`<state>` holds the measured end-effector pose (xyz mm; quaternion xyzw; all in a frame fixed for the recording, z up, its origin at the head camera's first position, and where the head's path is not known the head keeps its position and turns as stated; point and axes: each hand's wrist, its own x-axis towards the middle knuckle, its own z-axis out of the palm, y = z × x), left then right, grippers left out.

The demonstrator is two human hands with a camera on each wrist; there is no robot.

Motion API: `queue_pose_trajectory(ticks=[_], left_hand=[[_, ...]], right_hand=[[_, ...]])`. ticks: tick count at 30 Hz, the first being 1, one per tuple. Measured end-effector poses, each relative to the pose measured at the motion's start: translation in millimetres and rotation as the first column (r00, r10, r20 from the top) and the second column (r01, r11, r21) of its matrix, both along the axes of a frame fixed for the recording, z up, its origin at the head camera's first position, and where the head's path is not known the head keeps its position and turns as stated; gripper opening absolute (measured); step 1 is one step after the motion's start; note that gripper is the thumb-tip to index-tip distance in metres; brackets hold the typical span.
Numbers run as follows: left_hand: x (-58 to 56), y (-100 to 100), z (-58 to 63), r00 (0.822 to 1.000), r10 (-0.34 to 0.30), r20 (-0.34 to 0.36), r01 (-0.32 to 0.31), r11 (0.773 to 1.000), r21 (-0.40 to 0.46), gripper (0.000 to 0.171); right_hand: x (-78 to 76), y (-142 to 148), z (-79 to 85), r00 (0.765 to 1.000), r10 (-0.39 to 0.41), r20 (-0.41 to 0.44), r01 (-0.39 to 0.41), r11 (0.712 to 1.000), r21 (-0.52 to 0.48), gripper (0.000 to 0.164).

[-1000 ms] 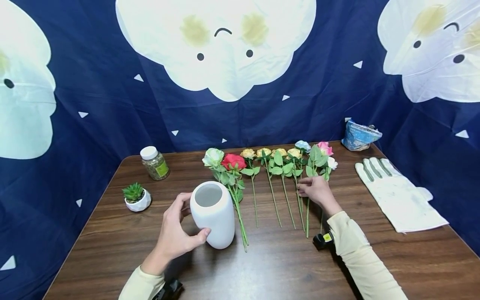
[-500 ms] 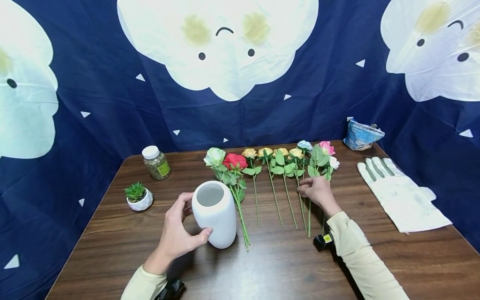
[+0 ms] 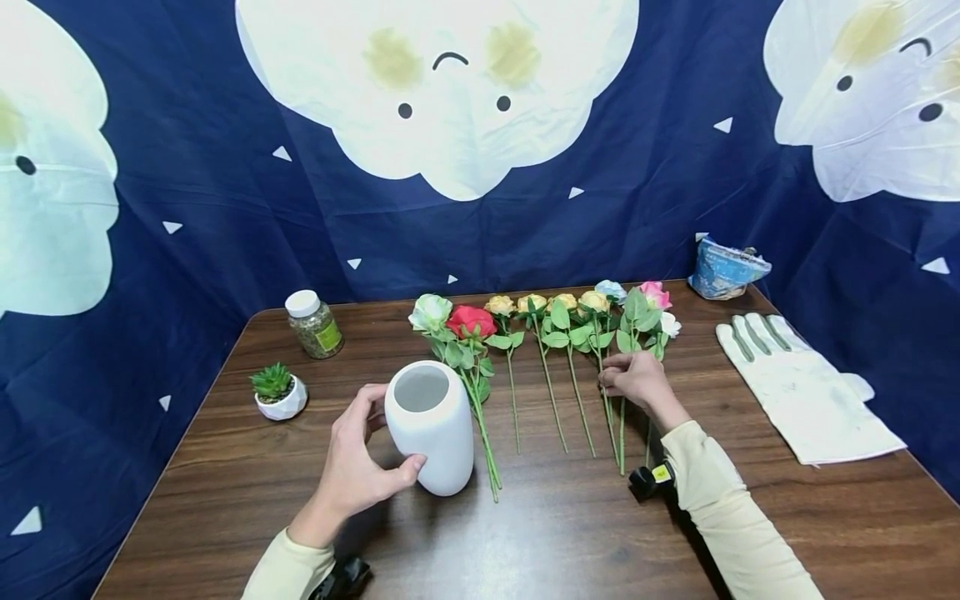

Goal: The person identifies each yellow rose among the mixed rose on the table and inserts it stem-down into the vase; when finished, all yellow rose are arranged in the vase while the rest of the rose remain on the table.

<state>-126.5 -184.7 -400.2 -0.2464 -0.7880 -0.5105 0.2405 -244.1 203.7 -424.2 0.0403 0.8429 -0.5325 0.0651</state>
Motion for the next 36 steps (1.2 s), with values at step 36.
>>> queue_pose_trajectory(ticks=[36], left_hand=[[0.1,-0.1,0.6,1.000,-0.005,0.001,0.005,1.000,-0.002,0.072]], right_hand=[[-2.8,11.3,9.2,0.997,-0.067,0.045,0.079,0.926,-0.370,0.049]])
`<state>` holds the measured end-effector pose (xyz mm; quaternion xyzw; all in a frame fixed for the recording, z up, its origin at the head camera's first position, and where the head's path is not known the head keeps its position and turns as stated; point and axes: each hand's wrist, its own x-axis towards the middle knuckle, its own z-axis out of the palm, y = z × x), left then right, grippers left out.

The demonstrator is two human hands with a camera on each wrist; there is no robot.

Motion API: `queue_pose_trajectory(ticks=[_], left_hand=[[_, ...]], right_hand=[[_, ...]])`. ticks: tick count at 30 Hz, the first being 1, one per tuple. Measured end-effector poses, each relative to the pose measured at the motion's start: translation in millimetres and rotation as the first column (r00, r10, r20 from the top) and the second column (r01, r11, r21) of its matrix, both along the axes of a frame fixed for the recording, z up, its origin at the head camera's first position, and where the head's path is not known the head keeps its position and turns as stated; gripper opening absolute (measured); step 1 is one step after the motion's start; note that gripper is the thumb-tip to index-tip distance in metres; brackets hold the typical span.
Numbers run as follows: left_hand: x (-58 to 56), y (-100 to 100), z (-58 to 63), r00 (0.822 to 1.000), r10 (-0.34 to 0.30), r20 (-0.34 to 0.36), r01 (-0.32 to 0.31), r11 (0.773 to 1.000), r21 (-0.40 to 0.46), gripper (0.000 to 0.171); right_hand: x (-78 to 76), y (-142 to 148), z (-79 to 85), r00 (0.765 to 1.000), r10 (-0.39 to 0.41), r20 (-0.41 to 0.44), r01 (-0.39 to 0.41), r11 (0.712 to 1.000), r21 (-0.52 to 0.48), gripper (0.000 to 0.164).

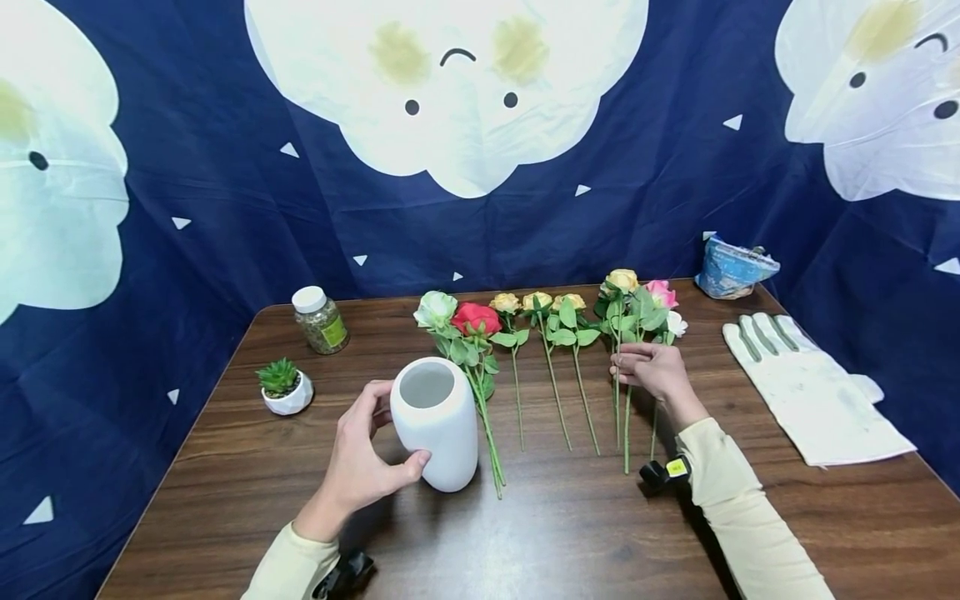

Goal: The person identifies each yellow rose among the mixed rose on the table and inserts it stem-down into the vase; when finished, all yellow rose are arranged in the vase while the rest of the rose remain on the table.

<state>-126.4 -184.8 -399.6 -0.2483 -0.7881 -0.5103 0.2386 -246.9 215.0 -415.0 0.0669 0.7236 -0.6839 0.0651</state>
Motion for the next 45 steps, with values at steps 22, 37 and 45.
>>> queue_pose_trajectory(ticks=[22,37,45], left_hand=[[-0.2,0.9,0.2,1.000,-0.025,-0.005,0.025,0.999,0.024,0.073],[0.4,1.0,1.9,0.999,-0.008,0.039,0.008,1.000,-0.001,0.072],[-0.6,0.7,-0.2,1.000,-0.011,0.011,0.011,1.000,0.005,0.073]], right_hand=[[6.4,1.7,8.8,0.998,-0.006,-0.057,-0.002,0.990,-0.143,0.038],[4.6,-2.3,11.2,0.990,-0.103,-0.094,0.071,0.953,-0.296,0.014],[5.1,-5.3,12.2,0.978,-0.176,-0.111,0.118,0.909,-0.401,0.016]])
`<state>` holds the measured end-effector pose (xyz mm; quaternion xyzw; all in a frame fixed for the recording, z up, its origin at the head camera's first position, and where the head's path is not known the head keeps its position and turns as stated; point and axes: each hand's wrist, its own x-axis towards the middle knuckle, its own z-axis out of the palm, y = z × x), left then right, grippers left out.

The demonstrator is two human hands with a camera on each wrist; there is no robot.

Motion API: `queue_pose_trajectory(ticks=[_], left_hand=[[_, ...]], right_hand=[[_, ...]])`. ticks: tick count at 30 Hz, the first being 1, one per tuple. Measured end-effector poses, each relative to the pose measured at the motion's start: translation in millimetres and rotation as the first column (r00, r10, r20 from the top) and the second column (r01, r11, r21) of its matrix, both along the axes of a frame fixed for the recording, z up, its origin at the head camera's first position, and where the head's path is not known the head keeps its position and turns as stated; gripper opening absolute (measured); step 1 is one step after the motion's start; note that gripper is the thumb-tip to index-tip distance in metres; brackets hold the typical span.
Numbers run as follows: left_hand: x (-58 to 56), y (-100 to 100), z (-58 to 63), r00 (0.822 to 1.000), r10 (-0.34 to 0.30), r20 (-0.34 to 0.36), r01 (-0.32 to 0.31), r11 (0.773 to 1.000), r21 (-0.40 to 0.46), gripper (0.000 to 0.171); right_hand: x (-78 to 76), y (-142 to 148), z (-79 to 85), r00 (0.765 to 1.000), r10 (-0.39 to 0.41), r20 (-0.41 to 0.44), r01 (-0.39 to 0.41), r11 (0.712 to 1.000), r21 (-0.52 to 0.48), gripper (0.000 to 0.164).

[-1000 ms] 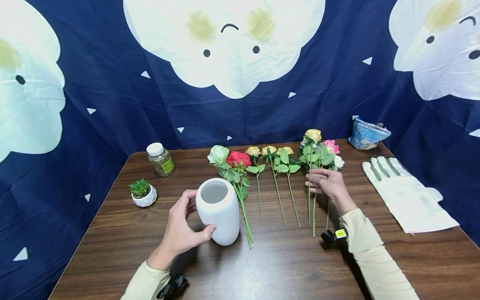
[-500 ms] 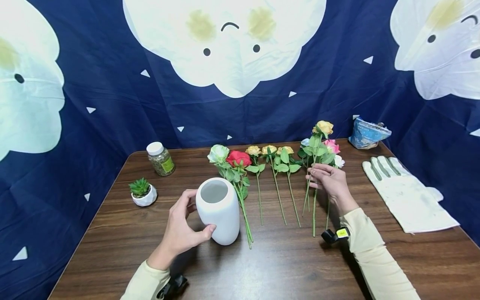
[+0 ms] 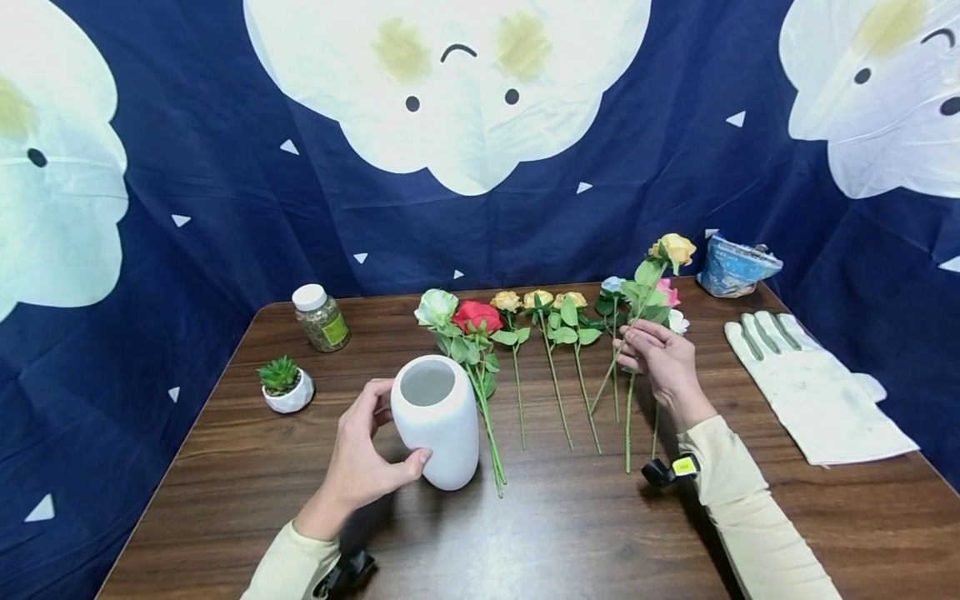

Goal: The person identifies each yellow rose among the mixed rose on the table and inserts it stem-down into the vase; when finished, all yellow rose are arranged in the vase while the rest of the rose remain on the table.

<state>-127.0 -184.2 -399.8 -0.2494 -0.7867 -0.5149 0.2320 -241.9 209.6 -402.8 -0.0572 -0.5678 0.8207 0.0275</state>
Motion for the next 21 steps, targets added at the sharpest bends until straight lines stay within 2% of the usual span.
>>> queue_pose_trajectory(ticks=[3,7,14,21], left_hand=[[-0.1,0.0,-1.0,1.000,-0.002,-0.011,0.002,1.000,0.006,0.074],[0.6,0.4,-0.7,1.000,0.002,0.011,-0.002,1.000,0.004,0.073],[-0.6,0.4,-0.8,1.000,-0.001,-0.002,0.001,1.000,0.010,0.072],[-0.5,0.5,-1.6,1.000,0.000,-0.010,0.001,1.000,0.016,0.072]], right_hand=[[-0.2,-1.8,-0.4,0.999,-0.043,-0.028,0.042,0.997,-0.067,0.019],[-0.6,-2.8,-0.1,0.994,-0.096,-0.052,0.086,0.983,-0.159,0.024],[-3.3,-4.8,0.3,0.981,-0.179,-0.073,0.164,0.971,-0.173,0.024],[-4.4,-6.1,0.9,0.958,-0.275,-0.083,0.247,0.936,-0.251,0.020]])
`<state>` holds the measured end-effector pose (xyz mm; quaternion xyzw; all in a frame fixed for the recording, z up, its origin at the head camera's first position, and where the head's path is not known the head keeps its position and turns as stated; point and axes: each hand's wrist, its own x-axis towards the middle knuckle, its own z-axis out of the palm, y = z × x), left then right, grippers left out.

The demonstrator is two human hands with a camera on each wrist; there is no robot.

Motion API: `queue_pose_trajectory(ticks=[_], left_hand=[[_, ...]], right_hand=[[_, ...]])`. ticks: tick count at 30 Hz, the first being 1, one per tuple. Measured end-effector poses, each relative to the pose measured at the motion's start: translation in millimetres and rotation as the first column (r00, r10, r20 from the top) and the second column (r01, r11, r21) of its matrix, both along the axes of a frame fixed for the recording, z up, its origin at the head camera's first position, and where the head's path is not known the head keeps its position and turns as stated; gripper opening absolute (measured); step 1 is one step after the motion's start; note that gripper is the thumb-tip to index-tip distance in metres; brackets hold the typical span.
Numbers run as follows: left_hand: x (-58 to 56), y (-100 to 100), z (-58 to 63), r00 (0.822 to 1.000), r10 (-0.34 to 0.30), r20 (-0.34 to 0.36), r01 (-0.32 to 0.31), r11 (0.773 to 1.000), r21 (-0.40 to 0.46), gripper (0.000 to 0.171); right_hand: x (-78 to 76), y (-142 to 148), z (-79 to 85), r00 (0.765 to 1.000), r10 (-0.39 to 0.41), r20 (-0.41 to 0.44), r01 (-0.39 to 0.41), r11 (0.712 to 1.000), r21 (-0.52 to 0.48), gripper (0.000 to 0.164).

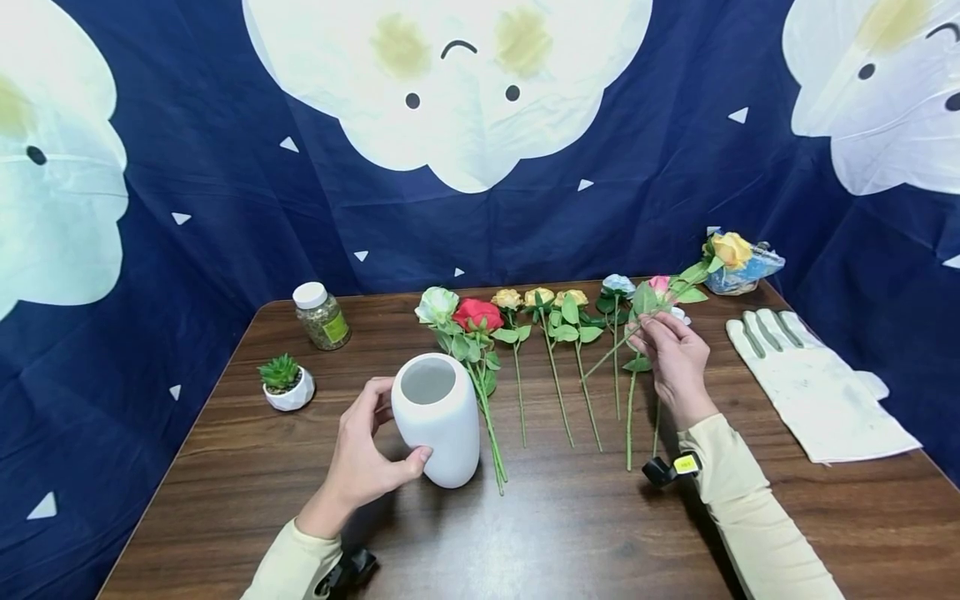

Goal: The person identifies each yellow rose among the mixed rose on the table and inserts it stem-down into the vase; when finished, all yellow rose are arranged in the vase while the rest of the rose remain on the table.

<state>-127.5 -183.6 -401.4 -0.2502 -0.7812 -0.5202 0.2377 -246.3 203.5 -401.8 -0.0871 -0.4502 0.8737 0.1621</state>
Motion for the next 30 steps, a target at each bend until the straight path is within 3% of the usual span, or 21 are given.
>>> queue_pose_trajectory(ticks=[15,30], left_hand=[[0.2,0.0,0.2,1.000,0.009,0.009,-0.009,1.000,-0.008,0.071],[1.3,0.4,1.8,0.999,0.007,0.038,-0.006,1.000,-0.014,0.071]], right_hand=[[-2.7,-1.9,3.8,0.992,-0.110,-0.067,0.105,0.991,-0.083,0.025],[2.5,-2.3,8.8,0.988,-0.103,-0.115,0.087,0.986,-0.140,0.021]])
